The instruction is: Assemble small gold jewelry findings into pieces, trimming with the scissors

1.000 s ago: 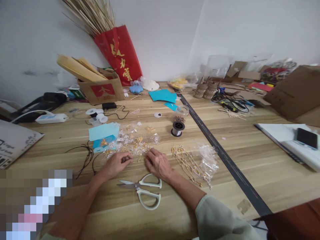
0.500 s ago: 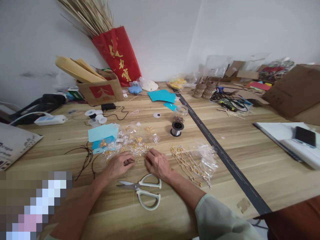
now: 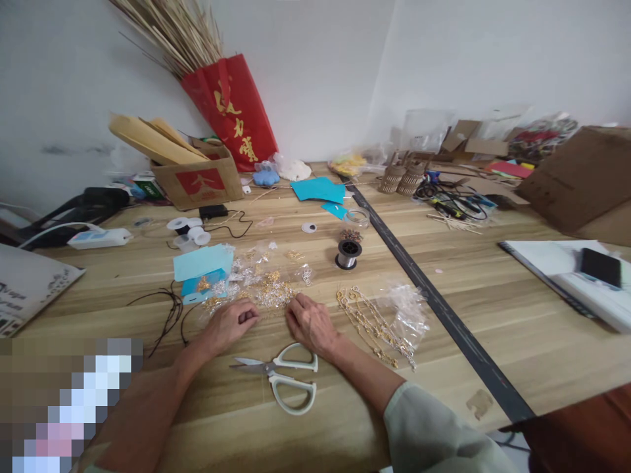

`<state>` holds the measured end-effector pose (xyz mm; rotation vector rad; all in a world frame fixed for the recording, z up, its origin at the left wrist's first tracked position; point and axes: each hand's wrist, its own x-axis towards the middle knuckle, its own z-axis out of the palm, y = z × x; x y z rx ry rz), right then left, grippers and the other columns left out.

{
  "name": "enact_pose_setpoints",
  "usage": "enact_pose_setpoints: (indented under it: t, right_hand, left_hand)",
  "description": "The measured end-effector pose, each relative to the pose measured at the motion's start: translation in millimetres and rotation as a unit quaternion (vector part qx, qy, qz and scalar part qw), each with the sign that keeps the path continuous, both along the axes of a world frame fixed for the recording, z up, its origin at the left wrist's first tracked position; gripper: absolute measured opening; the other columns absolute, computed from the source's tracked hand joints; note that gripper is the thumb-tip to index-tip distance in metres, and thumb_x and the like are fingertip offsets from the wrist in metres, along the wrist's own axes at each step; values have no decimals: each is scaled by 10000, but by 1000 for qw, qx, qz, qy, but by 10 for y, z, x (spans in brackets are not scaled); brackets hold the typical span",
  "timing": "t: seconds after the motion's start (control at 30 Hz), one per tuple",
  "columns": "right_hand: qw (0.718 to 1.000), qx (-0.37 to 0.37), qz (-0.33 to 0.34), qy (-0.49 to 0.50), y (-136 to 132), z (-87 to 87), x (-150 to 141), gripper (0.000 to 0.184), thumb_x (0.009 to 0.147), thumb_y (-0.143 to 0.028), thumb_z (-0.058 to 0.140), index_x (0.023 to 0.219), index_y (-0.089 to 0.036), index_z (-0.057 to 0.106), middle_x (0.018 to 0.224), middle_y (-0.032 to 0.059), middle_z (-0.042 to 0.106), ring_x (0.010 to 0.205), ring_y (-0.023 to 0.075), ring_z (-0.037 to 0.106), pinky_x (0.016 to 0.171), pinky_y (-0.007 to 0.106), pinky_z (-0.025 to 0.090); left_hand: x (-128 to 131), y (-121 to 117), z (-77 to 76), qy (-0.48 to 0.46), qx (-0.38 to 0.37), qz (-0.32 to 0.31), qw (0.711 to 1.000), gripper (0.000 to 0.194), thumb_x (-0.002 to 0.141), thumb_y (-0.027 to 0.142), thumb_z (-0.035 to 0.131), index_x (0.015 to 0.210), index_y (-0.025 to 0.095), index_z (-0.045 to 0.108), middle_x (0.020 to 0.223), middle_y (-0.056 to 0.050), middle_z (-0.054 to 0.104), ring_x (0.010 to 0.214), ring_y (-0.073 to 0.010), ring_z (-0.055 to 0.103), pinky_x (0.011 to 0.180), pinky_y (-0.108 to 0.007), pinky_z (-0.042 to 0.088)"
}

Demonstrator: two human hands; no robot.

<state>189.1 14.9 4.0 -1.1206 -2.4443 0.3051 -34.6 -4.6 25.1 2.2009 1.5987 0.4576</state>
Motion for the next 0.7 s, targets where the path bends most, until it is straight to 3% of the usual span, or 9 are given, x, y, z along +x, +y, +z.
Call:
enact_pose_setpoints:
  t: [0.43, 0.7]
  right_hand:
    - [997, -28, 18, 66, -1, 37, 34, 44, 871, -157, 525, 890, -189, 548, 848, 19, 596, 718, 129, 554, 622, 225, 364]
    - [997, 9, 39, -73, -94, 214, 25, 101, 912, -243, 513, 855, -184, 571, 847, 51, 604, 778, 163, 568, 601, 249, 351]
  left_hand:
    - [40, -16, 15, -31, 14, 8, 999, 86, 782, 122, 565, 759, 172, 631, 697, -2, 589, 626, -123, 512, 589, -227, 378]
    - [134, -21, -100, -73, 54, 3, 996, 114, 815, 139, 554, 839, 168, 661, 791, -31, 613, 643, -118, 540, 620, -227, 433]
